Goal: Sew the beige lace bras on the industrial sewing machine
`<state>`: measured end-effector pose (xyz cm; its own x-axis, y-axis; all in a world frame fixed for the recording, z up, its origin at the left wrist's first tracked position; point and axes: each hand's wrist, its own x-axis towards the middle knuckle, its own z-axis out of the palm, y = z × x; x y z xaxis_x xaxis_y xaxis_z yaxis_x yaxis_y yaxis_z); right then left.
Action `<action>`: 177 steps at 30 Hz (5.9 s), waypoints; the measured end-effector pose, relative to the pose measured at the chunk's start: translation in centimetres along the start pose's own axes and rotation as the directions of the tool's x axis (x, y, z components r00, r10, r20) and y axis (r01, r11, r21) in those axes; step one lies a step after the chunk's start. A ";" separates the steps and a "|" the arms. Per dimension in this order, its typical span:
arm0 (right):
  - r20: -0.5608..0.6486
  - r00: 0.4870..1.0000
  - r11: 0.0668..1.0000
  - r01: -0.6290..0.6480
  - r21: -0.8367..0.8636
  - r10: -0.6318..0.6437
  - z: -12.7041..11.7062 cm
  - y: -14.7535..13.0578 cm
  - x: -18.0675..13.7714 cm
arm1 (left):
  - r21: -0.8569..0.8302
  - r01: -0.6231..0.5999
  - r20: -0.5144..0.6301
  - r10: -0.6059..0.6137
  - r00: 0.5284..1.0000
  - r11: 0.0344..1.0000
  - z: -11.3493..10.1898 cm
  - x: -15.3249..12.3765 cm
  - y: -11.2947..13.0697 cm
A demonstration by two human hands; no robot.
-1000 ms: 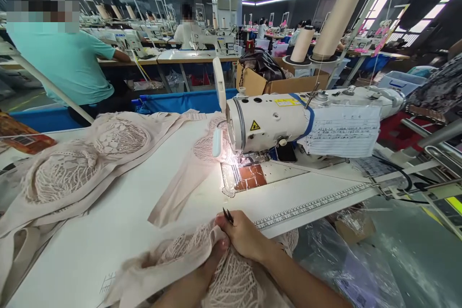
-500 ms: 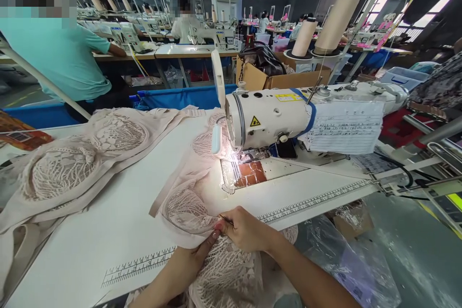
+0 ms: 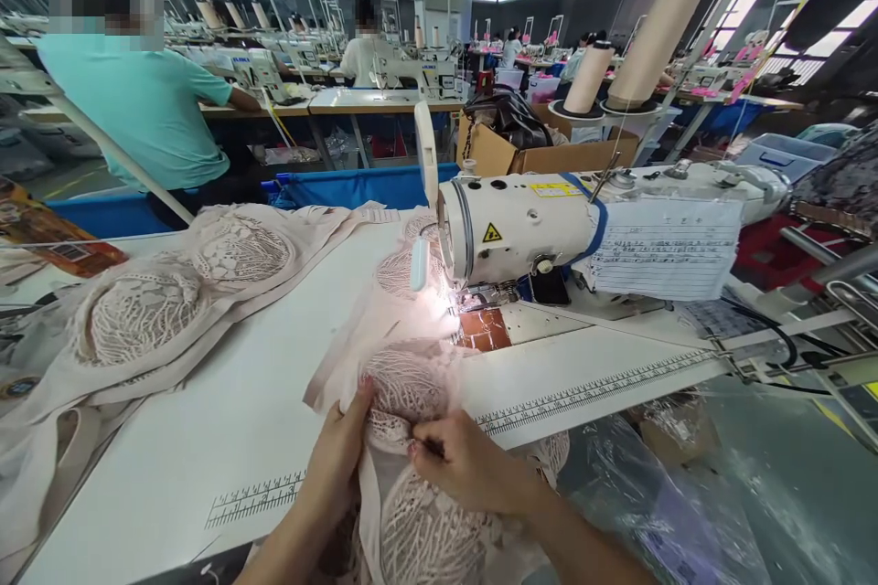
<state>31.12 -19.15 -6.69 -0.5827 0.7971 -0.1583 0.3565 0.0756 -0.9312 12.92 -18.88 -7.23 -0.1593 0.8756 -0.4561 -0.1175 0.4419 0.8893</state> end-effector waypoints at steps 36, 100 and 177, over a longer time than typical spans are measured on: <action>-0.214 0.974 0.492 -0.153 -0.857 -0.070 -13.1 -0.9 2.6 | 0.224 -0.950 0.962 0.208 0.178 -0.220 6.9 7.3 2.9; -0.296 0.835 0.389 -0.108 -0.915 -0.464 -8.8 6.0 5.5 | 0.470 -0.801 0.844 0.455 0.285 -0.371 6.2 9.4 2.2; -0.283 0.950 0.414 -0.206 -0.886 -0.131 -11.3 3.5 4.2 | 0.200 -0.948 0.946 0.300 0.122 -0.248 5.3 9.9 4.5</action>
<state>38.15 -8.74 -6.87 -0.3941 0.9168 0.0646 0.9153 0.3979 -0.0620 15.97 -7.16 -7.57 0.8730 0.4236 0.2418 0.3764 -0.9003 0.2183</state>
